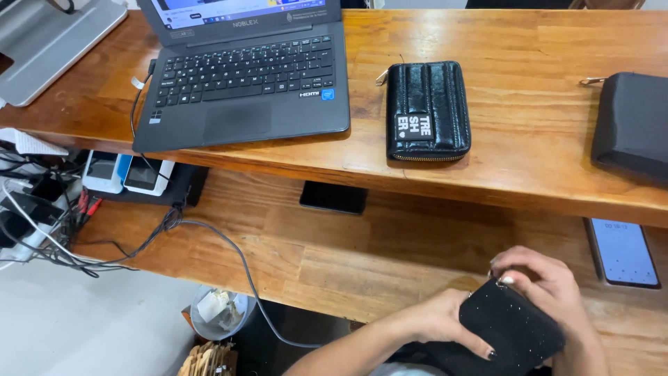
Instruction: The person is unzipping various black wallets, inserting small white cards into them, zipping them back up, and arranging them on a wooden desk.
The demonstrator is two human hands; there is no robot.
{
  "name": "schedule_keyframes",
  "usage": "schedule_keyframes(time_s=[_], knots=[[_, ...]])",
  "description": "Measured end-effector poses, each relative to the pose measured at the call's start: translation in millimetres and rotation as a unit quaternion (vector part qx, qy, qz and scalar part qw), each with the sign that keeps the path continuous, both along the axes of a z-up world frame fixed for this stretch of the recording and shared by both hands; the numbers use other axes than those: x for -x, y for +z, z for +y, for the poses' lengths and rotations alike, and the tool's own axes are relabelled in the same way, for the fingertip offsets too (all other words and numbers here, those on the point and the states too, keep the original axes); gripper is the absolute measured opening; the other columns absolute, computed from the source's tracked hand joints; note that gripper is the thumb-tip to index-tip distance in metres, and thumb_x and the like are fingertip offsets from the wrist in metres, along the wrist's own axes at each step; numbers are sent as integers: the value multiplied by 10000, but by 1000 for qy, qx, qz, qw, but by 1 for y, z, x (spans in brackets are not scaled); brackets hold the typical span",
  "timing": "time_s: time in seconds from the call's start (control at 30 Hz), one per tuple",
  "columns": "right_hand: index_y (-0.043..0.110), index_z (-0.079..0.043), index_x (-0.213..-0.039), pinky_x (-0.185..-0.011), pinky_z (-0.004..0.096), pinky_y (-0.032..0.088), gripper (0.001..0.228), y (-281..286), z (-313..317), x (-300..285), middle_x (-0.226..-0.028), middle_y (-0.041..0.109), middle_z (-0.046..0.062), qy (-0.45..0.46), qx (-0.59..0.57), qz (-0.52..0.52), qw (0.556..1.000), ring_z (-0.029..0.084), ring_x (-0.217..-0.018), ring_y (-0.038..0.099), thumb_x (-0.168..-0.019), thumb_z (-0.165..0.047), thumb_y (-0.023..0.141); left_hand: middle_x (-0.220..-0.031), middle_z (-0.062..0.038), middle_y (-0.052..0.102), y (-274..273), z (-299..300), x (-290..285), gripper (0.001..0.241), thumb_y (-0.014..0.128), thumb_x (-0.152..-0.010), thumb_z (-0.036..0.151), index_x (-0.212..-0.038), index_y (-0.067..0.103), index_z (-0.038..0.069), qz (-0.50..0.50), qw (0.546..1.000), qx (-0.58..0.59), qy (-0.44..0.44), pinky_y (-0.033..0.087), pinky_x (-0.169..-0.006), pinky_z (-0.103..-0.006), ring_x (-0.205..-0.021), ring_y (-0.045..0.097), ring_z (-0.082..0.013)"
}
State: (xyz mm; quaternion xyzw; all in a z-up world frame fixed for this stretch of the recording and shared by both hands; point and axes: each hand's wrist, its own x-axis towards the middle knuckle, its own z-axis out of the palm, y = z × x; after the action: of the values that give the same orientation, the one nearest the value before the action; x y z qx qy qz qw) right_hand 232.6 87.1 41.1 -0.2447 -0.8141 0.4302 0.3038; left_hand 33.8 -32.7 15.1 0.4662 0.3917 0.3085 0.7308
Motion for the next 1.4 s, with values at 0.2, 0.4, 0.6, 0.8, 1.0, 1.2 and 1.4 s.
schedule_keyframes(time_s=[0.2,0.4,0.6,0.8,1.0,1.2,1.4], knots=[[397,56,-1484,-944,566,475,611,-31,-14,1,-1178,546,402,-239,360,227,873,480,-1085,569,-1157,-442,264,-1225,-20,691,1,4,-3,699,852,-677,164,-1321,601,61,-159,973,32,165,541,-1016,-228,-1084,647,-75],[377,-166,-1633,-889,751,433,744,10,-95,26,-1514,517,212,-322,564,58,758,475,-1256,527,-890,-137,365,-1270,-80,644,23,6,1,776,855,-686,242,-1350,496,63,-178,929,19,323,531,-1050,-298,-1162,626,-149],[559,-37,-1471,-1012,389,478,707,-17,-136,26,-1273,674,213,-438,370,16,819,305,-1123,633,-782,32,704,-1304,-90,619,51,-6,5,880,840,-666,260,-1421,424,83,-163,934,36,315,522,-1046,-305,-1180,616,-163],[422,-44,-1600,-1127,524,364,774,-50,-55,-57,-1484,528,206,-477,242,-51,843,380,-1345,484,-858,-218,560,-1275,-120,560,85,-21,30,900,579,-838,606,-1520,360,61,75,949,-194,239,522,-937,-341,-1075,579,-186],[465,-162,-1640,-695,260,458,728,57,-19,5,-1206,582,-20,-433,180,173,866,94,-819,506,-1137,-688,434,-522,102,405,87,-39,44,120,735,-974,158,-1072,709,93,109,897,-324,282,349,-514,-198,-460,338,-18],[197,-58,-1608,-806,487,558,495,122,42,74,-1605,201,316,-249,31,149,956,518,-896,592,-1189,46,439,-931,-134,746,133,-26,80,362,655,-957,349,-1049,715,4,179,809,-520,206,610,-772,-343,-808,717,-239],[358,-68,-1601,-452,289,445,499,119,44,72,-872,601,166,-387,27,34,921,178,-530,518,-1211,-164,654,-1097,-191,655,158,30,111,215,746,-880,120,-1032,697,-23,334,635,-581,385,549,-951,-449,-1024,628,-352]])
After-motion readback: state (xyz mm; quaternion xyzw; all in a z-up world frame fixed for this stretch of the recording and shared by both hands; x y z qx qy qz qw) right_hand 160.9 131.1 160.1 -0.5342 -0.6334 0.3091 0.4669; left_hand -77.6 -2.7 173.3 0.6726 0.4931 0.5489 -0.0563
